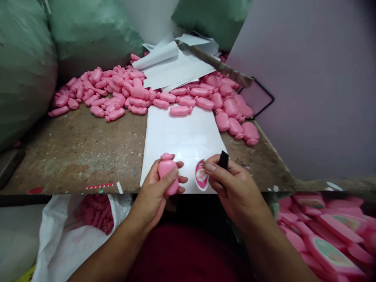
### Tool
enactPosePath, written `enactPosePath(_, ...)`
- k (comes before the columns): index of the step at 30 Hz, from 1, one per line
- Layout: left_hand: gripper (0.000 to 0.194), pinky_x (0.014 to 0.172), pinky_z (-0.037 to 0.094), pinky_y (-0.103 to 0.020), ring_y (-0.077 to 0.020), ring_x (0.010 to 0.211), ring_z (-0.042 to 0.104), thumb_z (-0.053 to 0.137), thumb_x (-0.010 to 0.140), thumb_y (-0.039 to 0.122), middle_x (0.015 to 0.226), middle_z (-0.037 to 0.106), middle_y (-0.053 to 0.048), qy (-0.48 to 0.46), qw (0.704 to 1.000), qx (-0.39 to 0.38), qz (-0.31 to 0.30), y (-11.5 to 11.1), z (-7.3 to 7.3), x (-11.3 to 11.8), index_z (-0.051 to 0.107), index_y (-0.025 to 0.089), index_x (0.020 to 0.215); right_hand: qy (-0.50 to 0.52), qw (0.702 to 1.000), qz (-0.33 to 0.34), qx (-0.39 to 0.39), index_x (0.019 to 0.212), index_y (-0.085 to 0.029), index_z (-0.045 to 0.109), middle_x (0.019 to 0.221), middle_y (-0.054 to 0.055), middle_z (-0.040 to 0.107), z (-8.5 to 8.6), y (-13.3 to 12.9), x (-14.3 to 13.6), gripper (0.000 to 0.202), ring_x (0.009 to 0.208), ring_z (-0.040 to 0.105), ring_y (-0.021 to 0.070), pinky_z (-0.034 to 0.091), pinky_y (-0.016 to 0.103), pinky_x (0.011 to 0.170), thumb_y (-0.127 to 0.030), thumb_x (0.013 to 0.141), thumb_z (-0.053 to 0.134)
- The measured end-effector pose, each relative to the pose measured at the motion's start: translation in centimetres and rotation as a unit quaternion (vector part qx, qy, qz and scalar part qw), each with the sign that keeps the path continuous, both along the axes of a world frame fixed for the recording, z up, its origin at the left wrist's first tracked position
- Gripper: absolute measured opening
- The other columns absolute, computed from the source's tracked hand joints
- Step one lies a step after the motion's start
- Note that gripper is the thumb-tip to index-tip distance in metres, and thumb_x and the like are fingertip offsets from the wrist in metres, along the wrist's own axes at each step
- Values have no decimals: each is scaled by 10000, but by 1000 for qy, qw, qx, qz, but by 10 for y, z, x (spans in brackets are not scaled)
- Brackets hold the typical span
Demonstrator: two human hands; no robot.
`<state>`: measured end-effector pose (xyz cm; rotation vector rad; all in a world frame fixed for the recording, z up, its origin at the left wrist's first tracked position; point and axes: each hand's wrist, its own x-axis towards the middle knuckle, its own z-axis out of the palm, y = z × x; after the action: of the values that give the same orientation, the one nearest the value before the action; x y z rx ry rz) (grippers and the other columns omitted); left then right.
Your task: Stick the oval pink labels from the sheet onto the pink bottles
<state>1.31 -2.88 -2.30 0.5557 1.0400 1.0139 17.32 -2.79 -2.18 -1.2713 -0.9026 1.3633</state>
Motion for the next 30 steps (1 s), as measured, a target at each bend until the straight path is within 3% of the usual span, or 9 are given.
enactPosePath(2, 396, 696, 544, -235, -133, 828, 664, 748, 832, 414, 1105, 684, -66, -53, 998, -13, 7, -1, 0, 2, 635, 202, 1148, 10, 999, 31, -9, 655, -211, 573, 518, -85, 362, -1, -1, -6, 294, 463, 241, 77, 241, 250, 464, -430, 765, 736)
enactPosePath(5, 330, 895, 526, -277, -158, 979, 662, 686, 884, 453, 1061, 693, -43, -113, 992, -11, 46, -4, -3, 7, 682, 198, 1094, 2, 998, 55, -8, 637, -210, 556, 538, -78, 386, -3, -2, -17, 327, 502, 302, 89, 327, 255, 524, -443, 771, 741)
enactPosePath(9, 315, 1053, 450, -362, -198, 1086, 650, 586, 949, 463, 982, 704, -47, -147, 986, -14, 74, -6, -4, 13, 699, 197, 1074, 1, 998, 66, -21, 657, -203, 573, 569, -72, 403, -1, -3, -25, 314, 534, 325, 94, 352, 254, 550, -446, 776, 731)
enactPosePath(18, 362, 1114, 403, -379, -199, 1107, 666, 444, 1019, 414, 990, 734, -55, -156, 984, -28, 85, -4, 0, 15, 716, 181, 1071, 20, 996, 77, -32, 679, -198, 596, 589, -60, 429, 2, -2, -26, 303, 549, 371, 98, 366, 254, 551, -455, 786, 715)
enactPosePath(30, 356, 1122, 405, -405, -225, 1148, 659, 570, 944, 506, 1003, 744, -54, -147, 986, -16, 81, -5, -1, 16, 717, 207, 1068, 27, 996, 75, -34, 693, -190, 600, 584, -67, 438, 0, -1, -27, 312, 533, 352, 86, 358, 244, 539, -462, 787, 721)
